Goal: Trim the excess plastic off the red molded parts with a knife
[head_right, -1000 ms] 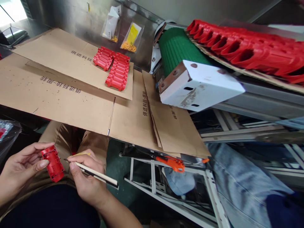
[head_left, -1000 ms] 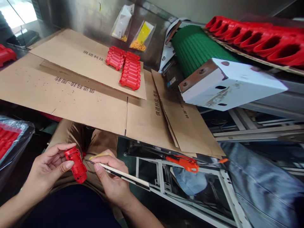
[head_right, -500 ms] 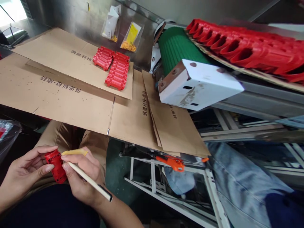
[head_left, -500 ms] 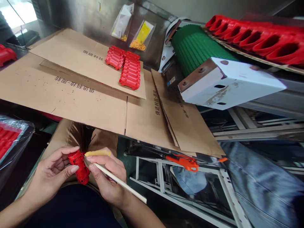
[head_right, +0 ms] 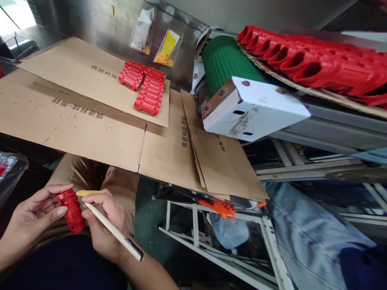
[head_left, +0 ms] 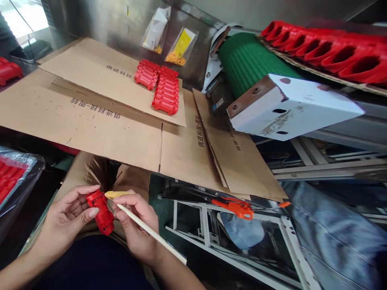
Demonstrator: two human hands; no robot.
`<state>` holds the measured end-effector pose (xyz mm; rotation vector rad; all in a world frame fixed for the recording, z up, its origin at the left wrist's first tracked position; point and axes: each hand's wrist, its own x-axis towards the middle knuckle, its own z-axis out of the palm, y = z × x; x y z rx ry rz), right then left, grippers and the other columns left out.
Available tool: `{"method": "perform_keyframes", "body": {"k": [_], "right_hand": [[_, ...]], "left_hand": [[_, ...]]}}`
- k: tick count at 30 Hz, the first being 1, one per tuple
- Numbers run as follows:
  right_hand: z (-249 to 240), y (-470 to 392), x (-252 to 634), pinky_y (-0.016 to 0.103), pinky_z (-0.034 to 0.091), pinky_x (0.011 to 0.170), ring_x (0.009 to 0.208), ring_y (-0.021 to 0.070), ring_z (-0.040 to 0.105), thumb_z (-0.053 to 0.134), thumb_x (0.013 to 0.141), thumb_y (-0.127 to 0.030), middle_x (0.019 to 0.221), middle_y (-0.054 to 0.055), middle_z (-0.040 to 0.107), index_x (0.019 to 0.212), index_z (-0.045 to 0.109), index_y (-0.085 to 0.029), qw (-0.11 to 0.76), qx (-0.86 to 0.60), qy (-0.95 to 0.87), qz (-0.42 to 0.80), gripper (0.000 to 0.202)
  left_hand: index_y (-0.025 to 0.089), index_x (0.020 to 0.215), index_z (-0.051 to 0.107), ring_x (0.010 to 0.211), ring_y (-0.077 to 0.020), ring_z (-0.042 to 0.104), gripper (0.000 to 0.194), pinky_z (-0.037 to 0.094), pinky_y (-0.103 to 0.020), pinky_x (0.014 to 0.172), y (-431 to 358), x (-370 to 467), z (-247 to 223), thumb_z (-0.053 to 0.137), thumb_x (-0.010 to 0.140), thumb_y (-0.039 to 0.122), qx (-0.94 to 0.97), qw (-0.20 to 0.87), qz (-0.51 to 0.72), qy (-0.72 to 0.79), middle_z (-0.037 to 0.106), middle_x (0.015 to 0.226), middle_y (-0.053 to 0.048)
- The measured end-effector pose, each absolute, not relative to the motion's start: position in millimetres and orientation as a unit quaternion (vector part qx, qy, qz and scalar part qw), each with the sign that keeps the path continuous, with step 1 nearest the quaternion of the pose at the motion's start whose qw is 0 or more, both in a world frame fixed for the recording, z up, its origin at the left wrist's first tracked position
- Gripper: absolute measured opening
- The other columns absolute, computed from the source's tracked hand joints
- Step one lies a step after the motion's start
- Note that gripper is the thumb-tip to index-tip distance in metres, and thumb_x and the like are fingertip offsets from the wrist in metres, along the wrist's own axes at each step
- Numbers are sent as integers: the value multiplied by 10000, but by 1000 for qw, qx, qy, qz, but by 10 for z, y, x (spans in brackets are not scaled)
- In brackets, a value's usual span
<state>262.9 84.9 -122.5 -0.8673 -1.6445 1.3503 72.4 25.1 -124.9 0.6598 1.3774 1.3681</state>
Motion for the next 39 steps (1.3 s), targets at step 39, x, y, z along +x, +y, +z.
{"method": "perform_keyframes", "body": {"k": [39], "right_hand": [[-1344, 938, 2689, 244, 527, 540, 557, 125, 611, 824, 939, -547, 744, 4, 708, 986, 703, -213, 399, -233, -426, 778, 358]], "left_hand": [[214, 1098, 832, 874, -171, 728, 420, 602, -199, 786, 323, 764, -1170, 977, 744, 387, 169, 535, 611, 558, 807, 995, -62]]}}
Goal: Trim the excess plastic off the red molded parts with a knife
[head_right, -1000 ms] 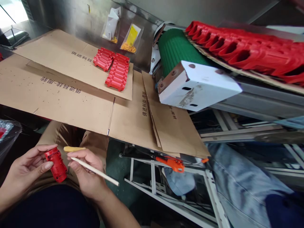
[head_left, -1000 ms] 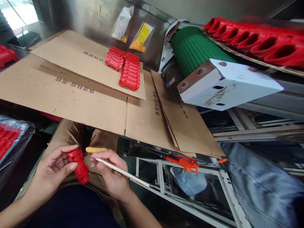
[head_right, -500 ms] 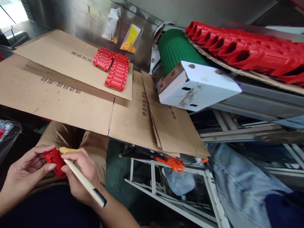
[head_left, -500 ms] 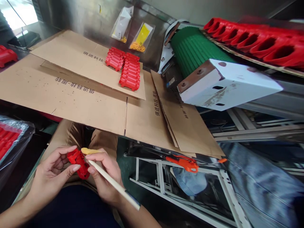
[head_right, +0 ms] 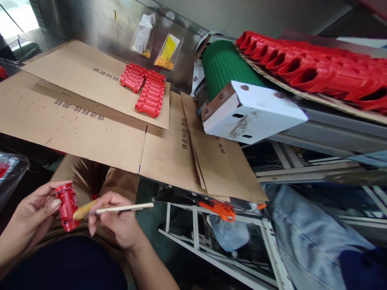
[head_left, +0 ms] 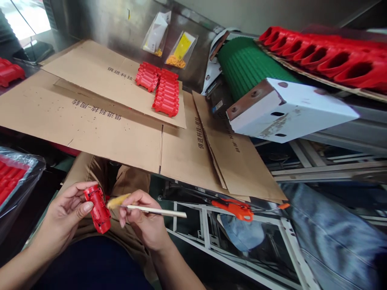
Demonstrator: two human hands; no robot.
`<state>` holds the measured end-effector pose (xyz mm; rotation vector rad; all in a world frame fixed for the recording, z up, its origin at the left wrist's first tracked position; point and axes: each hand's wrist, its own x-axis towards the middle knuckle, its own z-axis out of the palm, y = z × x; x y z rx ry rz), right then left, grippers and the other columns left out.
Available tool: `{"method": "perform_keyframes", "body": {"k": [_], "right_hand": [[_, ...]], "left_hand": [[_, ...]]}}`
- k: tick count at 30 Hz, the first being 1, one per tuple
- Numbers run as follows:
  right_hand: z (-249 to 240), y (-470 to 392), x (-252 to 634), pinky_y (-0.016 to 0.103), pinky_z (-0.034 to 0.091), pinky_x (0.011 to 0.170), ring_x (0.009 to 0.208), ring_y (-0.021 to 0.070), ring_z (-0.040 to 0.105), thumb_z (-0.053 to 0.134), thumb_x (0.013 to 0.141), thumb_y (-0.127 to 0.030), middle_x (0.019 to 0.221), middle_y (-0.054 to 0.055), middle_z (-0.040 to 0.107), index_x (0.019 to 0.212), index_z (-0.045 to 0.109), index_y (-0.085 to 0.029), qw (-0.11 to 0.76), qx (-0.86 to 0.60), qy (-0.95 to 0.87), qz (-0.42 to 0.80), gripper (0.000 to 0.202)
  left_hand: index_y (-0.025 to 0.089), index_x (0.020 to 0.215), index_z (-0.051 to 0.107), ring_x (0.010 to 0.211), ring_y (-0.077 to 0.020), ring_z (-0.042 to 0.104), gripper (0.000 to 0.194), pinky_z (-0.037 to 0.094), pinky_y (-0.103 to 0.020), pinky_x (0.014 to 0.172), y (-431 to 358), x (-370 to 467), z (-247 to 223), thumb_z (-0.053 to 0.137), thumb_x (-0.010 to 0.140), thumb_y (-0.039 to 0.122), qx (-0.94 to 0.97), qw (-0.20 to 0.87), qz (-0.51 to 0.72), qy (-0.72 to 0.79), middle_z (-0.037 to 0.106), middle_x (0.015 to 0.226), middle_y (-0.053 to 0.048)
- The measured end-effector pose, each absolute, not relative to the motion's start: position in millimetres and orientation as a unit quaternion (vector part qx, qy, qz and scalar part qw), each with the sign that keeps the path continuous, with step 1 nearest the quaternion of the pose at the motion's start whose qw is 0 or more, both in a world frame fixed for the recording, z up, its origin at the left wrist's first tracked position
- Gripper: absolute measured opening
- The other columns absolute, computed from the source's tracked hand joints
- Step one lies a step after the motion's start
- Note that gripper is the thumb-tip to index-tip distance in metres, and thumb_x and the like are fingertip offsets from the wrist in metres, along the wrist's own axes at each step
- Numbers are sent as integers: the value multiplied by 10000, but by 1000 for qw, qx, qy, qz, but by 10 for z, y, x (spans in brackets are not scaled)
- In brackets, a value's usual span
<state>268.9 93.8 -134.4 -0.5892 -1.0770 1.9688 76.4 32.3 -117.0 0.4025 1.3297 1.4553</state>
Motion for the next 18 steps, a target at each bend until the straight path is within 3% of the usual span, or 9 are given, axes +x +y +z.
{"method": "perform_keyframes", "body": {"k": [2, 4, 7, 9, 11, 15, 18], "right_hand": [[-1305, 972, 2784, 214, 469, 427, 446, 112, 558, 786, 942, -609, 626, -31, 653, 839, 642, -223, 334, -116, -394, 849, 424], [-1231, 1020, 2876, 220, 477, 401, 409, 120, 560, 687, 968, -694, 554, -39, 622, 724, 588, -237, 293, -73, -471, 828, 527], [-1107, 1117, 2911, 303, 597, 623, 626, 163, 680, 642, 1037, -538, 723, 27, 730, 818, 706, -228, 332, -248, -635, 652, 385], [-1058, 1162, 2842, 324, 583, 729, 772, 180, 690, 628, 1040, -349, 866, 54, 751, 973, 765, -217, 349, -364, -672, 543, 201], [-1050, 1172, 2735, 297, 538, 703, 767, 169, 661, 618, 1021, -284, 887, 40, 738, 1063, 772, -208, 333, -390, -689, 512, 176], [-1092, 1134, 2586, 266, 445, 631, 643, 129, 556, 626, 1030, -328, 736, -18, 655, 924, 742, -187, 283, -378, -696, 541, 211], [-1108, 1125, 2589, 265, 445, 648, 678, 138, 574, 614, 1032, -336, 749, -10, 650, 861, 710, -188, 286, -395, -690, 535, 246]], "left_hand": [[208, 1124, 833, 867, -163, 717, 418, 598, -193, 776, 335, 755, -1157, 960, 770, 389, 145, 556, 611, 544, 807, 1009, -71], [219, 1169, 825, 888, -186, 740, 426, 618, -225, 783, 344, 739, -1133, 937, 797, 394, 117, 593, 596, 528, 810, 1021, -83], [260, 1297, 764, 759, -233, 774, 496, 649, -315, 693, 362, 720, -1080, 885, 846, 429, 85, 670, 555, 485, 816, 980, -98], [261, 1375, 708, 542, -175, 689, 549, 568, -257, 509, 382, 718, -1054, 842, 882, 461, 90, 713, 525, 456, 801, 886, -95], [231, 1379, 692, 433, -105, 564, 527, 421, -177, 403, 404, 722, -1048, 792, 924, 478, 103, 738, 497, 444, 775, 809, -92], [202, 1296, 720, 418, -78, 514, 421, 337, -142, 390, 425, 717, -1099, 736, 971, 470, 100, 747, 478, 451, 759, 760, -96], [197, 1333, 724, 370, -55, 454, 468, 271, -138, 372, 423, 682, -1149, 738, 963, 483, 85, 762, 466, 441, 761, 726, -108]]}}
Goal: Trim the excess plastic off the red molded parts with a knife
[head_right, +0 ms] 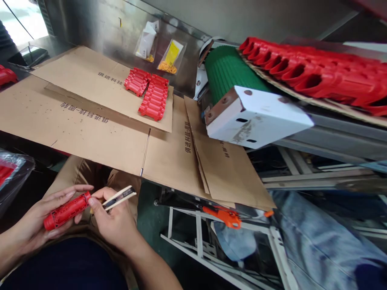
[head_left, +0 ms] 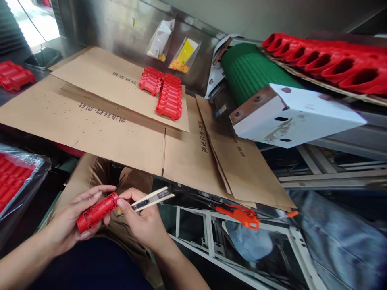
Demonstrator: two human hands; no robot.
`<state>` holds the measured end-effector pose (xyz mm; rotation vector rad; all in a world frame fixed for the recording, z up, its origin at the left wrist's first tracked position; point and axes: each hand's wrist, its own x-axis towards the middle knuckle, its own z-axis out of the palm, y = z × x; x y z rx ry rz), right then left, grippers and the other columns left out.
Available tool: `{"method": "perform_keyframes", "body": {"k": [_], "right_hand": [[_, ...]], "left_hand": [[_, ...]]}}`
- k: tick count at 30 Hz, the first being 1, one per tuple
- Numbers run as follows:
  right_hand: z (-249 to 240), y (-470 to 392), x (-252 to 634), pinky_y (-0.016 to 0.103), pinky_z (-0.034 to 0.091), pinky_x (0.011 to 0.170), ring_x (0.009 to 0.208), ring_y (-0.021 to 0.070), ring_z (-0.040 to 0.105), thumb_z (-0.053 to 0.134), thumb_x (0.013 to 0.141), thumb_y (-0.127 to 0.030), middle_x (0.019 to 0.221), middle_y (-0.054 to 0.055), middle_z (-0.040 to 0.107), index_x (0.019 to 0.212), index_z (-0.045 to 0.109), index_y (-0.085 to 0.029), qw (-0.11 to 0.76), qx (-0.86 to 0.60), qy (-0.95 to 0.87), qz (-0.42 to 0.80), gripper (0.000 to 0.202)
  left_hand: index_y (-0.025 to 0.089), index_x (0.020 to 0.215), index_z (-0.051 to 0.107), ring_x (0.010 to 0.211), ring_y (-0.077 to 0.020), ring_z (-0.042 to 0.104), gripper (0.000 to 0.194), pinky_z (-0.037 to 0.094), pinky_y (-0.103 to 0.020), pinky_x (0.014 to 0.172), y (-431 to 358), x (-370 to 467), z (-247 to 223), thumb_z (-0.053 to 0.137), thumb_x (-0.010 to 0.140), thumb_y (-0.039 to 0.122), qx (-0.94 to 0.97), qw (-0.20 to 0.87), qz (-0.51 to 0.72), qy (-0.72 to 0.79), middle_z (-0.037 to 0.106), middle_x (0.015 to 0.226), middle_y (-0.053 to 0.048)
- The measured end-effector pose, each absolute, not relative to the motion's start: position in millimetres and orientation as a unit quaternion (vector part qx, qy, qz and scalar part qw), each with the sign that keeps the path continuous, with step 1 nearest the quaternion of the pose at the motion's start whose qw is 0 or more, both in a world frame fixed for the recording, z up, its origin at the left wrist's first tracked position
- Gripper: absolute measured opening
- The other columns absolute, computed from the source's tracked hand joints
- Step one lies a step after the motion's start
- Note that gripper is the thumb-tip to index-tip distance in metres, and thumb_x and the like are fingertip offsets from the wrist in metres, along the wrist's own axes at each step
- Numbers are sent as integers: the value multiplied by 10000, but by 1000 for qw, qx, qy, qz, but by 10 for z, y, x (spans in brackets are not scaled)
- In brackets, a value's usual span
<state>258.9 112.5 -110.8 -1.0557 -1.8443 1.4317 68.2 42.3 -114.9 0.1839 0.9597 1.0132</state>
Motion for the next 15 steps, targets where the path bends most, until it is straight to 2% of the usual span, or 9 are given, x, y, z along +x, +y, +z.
{"method": "perform_keyframes", "body": {"k": [5, 9, 11, 13, 15], "right_hand": [[-1126, 1156, 2644, 266, 457, 653, 737, 169, 618, 584, 1057, -358, 767, 15, 667, 842, 689, -203, 293, -406, -697, 514, 285], [-1166, 1180, 2644, 248, 445, 582, 739, 180, 636, 596, 1067, -440, 775, 34, 680, 846, 706, -207, 293, -410, -682, 530, 339], [-1191, 1185, 2645, 239, 438, 533, 673, 169, 624, 624, 1052, -497, 754, 33, 680, 895, 748, -206, 296, -412, -673, 538, 353], [-1221, 1182, 2652, 236, 451, 501, 583, 151, 593, 660, 1029, -552, 726, 21, 677, 1047, 789, -214, 315, -436, -642, 546, 362], [-1261, 1180, 2663, 242, 486, 490, 528, 143, 573, 694, 1004, -595, 721, 14, 686, 1224, 778, -231, 341, -473, -591, 557, 434]], "left_hand": [[185, 1276, 776, 340, -14, 347, 479, 204, -131, 369, 467, 660, -1201, 778, 922, 507, 56, 788, 466, 398, 737, 656, -91], [176, 1273, 770, 316, -31, 374, 513, 221, -139, 347, 478, 727, -1243, 782, 909, 538, 51, 793, 465, 390, 725, 631, -71], [182, 1275, 755, 354, -95, 516, 557, 349, -173, 366, 465, 726, -1228, 800, 881, 572, 67, 795, 456, 393, 743, 660, -74], [200, 1264, 751, 512, -179, 684, 566, 518, -256, 483, 493, 622, -1151, 843, 840, 565, 143, 770, 463, 415, 787, 777, -91], [213, 1150, 784, 709, -233, 755, 443, 598, -338, 664, 620, 355, -1005, 870, 822, 500, 294, 655, 486, 498, 806, 885, -95]]}}
